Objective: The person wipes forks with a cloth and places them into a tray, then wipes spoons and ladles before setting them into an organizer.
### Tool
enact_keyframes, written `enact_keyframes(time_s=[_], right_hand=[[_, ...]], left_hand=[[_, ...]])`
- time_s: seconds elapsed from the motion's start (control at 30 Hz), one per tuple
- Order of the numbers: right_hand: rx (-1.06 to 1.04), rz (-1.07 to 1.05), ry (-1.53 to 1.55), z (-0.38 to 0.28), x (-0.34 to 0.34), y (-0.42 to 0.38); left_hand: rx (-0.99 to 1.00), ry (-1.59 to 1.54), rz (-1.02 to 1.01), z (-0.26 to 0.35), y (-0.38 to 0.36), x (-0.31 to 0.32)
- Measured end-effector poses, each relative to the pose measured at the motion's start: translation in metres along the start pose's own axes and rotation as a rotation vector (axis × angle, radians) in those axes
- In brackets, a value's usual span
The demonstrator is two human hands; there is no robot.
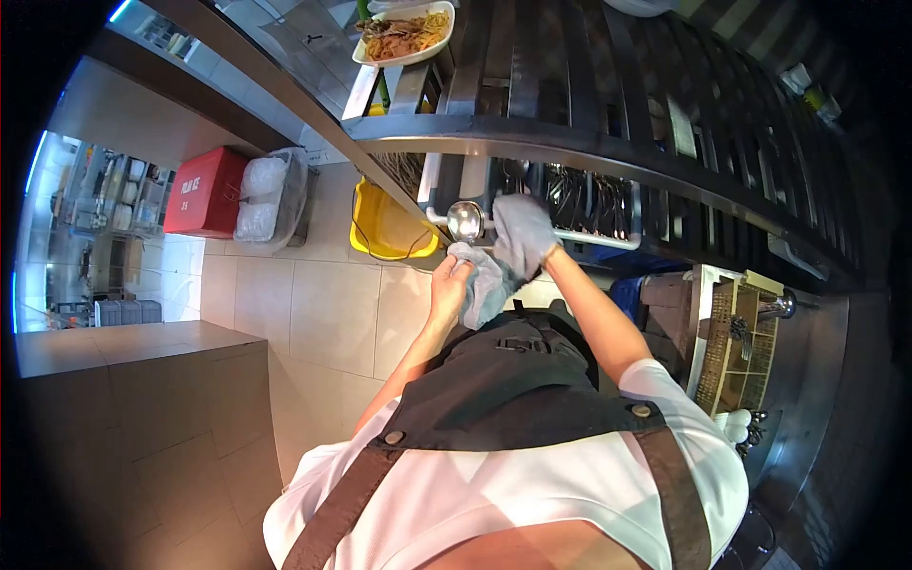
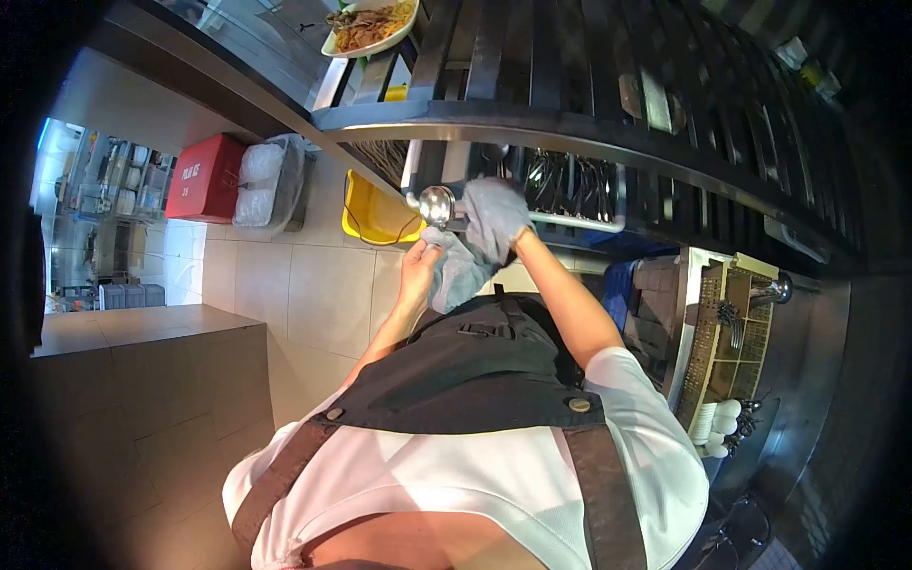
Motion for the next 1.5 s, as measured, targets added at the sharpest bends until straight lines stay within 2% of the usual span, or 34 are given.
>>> enact_keyframes(time_s=[0.07,0.13,0.2,0.23,0.37,0.47,0.53,0.57,0.63,0.67,0.73,0.77,0.83,0.87,0.93,0.97,1.0,1.07,1.13,1.2,1.23,1.27,1.33,1.37,1.4,1.47,1.5], right_hand=[[-0.056,0.094,0.133,-0.017,-0.026,-0.018],[-0.075,0.107,0.142,-0.024,-0.009,-0.01],[-0.348,0.072,-0.081,-0.054,0.005,-0.015],[-0.279,0.199,-0.075,-0.05,-0.001,-0.014],[-0.199,0.091,-0.081,-0.067,-0.042,-0.018],[-0.264,0.203,-0.029,-0.069,-0.058,-0.026],[-0.22,0.029,0.038,-0.063,-0.047,-0.025],[-0.219,0.029,0.038,-0.055,-0.022,-0.025],[-0.222,0.262,1.178,-0.016,0.021,-0.026],[-0.218,0.264,1.18,-0.017,0.018,-0.03],[-0.085,0.136,0.985,-0.019,0.017,-0.033],[-0.083,0.138,0.985,-0.021,0.012,-0.033],[0.075,0.519,0.783,-0.001,-0.023,-0.04],[0.076,0.52,0.783,-0.003,-0.038,-0.04],[-0.009,0.175,-0.21,-0.032,-0.047,-0.029],[-0.005,0.215,-0.351,-0.028,-0.04,-0.024],[-0.004,0.215,-0.351,-0.024,-0.036,-0.022],[0.058,0.297,-0.002,-0.005,-0.038,-0.024],[-0.004,0.212,0.053,-0.004,-0.023,-0.019],[0.043,0.284,0.848,0.005,-0.024,-0.023],[-0.015,0.33,0.457,0.0,-0.036,-0.029],[-0.014,0.33,0.458,-0.014,-0.053,-0.029],[0.084,0.227,-0.056,-0.032,-0.059,-0.028],[-0.018,0.386,0.038,-0.041,-0.056,-0.041],[-0.018,0.386,0.038,-0.047,-0.058,-0.045],[-0.124,0.128,0.175,-0.072,-0.036,-0.041],[-0.11,0.243,0.035,-0.077,-0.029,-0.042]], left_hand=[[0.016,0.044,-0.016,0.007,0.005,-0.003],[0.061,0.092,-0.097,0.01,0.007,0.004],[0.057,0.051,-0.118,0.006,0.007,0.011],[0.109,0.065,-0.115,0.011,0.007,0.012],[0.181,0.102,-0.095,0.02,0.004,0.02],[0.21,0.119,-0.076,0.024,0.001,0.024],[0.228,0.086,-0.067,0.023,0.003,0.023],[0.227,0.086,-0.068,0.025,0.003,0.025],[0.224,-0.133,-0.057,0.034,-0.001,0.026],[0.221,-0.13,-0.059,0.036,-0.004,0.026],[0.229,-0.138,-0.193,0.042,-0.012,0.036],[0.228,-0.138,-0.195,0.038,-0.015,0.036],[0.213,-0.038,-0.171,0.026,-0.019,0.032],[0.213,-0.037,-0.172,0.021,-0.022,0.029],[0.097,-0.123,-0.203,0.004,-0.027,0.027],[0.058,-0.146,-0.214,0.002,-0.032,0.028],[0.058,-0.146,-0.215,-0.002,-0.032,0.027],[0.058,-0.134,-0.214,-0.003,-0.033,0.028],[0.053,-0.137,-0.217,0.001,-0.034,0.03],[0.048,-0.141,-0.222,0.003,-0.034,0.033],[0.047,-0.138,-0.229,0.005,-0.034,0.034],[0.045,-0.134,-0.236,0.005,-0.034,0.035],[0.086,-0.124,-0.203,0.013,-0.032,0.034],[0.129,-0.115,-0.169,0.02,-0.029,0.032],[0.129,-0.115,-0.168,0.017,-0.022,0.031],[0.14,-0.052,-0.107,0.008,-0.007,0.018],[0.118,-0.096,-0.12,0.005,-0.005,0.017]])
Point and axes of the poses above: each hand's wrist, its own y-axis towards the middle knuckle, its own x-axis out of the palm, z = x × y, the point moved 10 cm from there along y, towards the middle knuckle
